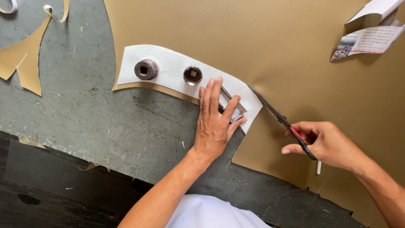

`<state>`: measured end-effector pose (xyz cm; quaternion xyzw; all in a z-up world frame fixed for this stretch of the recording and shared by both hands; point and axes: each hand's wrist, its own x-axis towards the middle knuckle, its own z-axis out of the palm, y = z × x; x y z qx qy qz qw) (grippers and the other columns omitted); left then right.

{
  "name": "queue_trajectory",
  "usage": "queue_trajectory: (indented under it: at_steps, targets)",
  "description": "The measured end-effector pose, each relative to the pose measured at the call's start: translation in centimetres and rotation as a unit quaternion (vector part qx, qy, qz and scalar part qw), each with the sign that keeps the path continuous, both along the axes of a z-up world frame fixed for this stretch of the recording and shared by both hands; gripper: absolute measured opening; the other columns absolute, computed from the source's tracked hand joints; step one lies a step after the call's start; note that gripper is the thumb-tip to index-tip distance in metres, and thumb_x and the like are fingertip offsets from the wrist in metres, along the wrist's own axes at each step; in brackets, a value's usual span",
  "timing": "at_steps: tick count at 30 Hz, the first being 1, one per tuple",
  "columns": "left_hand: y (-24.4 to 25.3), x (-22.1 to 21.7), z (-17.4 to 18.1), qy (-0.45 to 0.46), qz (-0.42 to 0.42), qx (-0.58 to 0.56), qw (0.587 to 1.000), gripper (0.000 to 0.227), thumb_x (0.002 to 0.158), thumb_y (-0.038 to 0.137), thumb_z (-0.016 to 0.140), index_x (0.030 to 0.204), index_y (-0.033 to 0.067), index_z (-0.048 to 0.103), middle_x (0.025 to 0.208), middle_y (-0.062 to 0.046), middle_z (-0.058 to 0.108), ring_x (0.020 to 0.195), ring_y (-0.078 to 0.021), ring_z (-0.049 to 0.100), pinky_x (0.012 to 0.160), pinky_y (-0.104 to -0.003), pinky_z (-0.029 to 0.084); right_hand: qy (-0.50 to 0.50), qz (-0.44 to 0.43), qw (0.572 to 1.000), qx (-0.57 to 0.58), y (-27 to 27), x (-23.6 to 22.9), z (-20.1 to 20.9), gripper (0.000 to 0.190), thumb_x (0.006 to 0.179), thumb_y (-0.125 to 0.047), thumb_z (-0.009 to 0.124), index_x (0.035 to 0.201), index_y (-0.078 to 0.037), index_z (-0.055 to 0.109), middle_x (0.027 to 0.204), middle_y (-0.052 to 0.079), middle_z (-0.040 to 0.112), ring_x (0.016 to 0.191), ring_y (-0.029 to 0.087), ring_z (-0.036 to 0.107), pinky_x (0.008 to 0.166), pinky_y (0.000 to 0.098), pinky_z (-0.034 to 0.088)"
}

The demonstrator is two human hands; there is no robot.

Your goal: The person uses shears to cut a curved piece of tan material on a workbench, following a paper template secured with a padlock and metal weights. The person repeatedly repositions the template and cuts along its edge, then cuts a separate white paper piece and aligns it with the tan material.

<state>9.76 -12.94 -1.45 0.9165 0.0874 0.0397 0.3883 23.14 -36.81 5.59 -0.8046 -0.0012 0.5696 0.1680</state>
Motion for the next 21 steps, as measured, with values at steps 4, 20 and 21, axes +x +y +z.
queue_trajectory:
  at_steps: [4,20,21]
  targets:
    - [0.2,-0.1,-0.1,-0.009,0.003,0.000,1.000,0.056,0.091,0.031,0.082,0.137,0.0087,0.059,0.161,-0.026,0.025,0.154,-0.0444,0.022,0.131,-0.060,0.020,-0.005,0.033,0.999,0.008,0.8,1.7,-0.5,0.051,0.066,-0.039,0.094,0.101,-0.004,0.078,0.056,-0.003,0.043,0.054,0.010,0.039,0.049,0.0321,0.034]
    - [0.2,-0.3,-0.5,-0.015,0.011,-0.013,1.000,0.057,0.091,0.031,0.082,0.136,0.0094,0.056,0.159,-0.024,0.028,0.154,-0.0432,0.023,0.131,-0.059,0.024,-0.029,0.150,0.988,0.005,5.2,4.8,0.0,0.049,0.065,-0.043,0.095,0.088,-0.005,0.075,0.051,0.003,0.041,0.052,0.016,0.036,0.049,0.0374,0.033]
    - [0.2,-0.3,-0.4,-0.017,0.011,-0.011,1.000,0.057,0.091,0.031,0.082,0.137,0.0096,0.055,0.159,-0.024,0.028,0.154,-0.0431,0.023,0.132,-0.059,0.023,-0.030,0.149,0.988,0.002,5.5,4.9,0.0,0.049,0.065,-0.044,0.094,0.086,-0.004,0.075,0.053,0.004,0.039,0.053,0.016,0.035,0.050,0.0381,0.032]
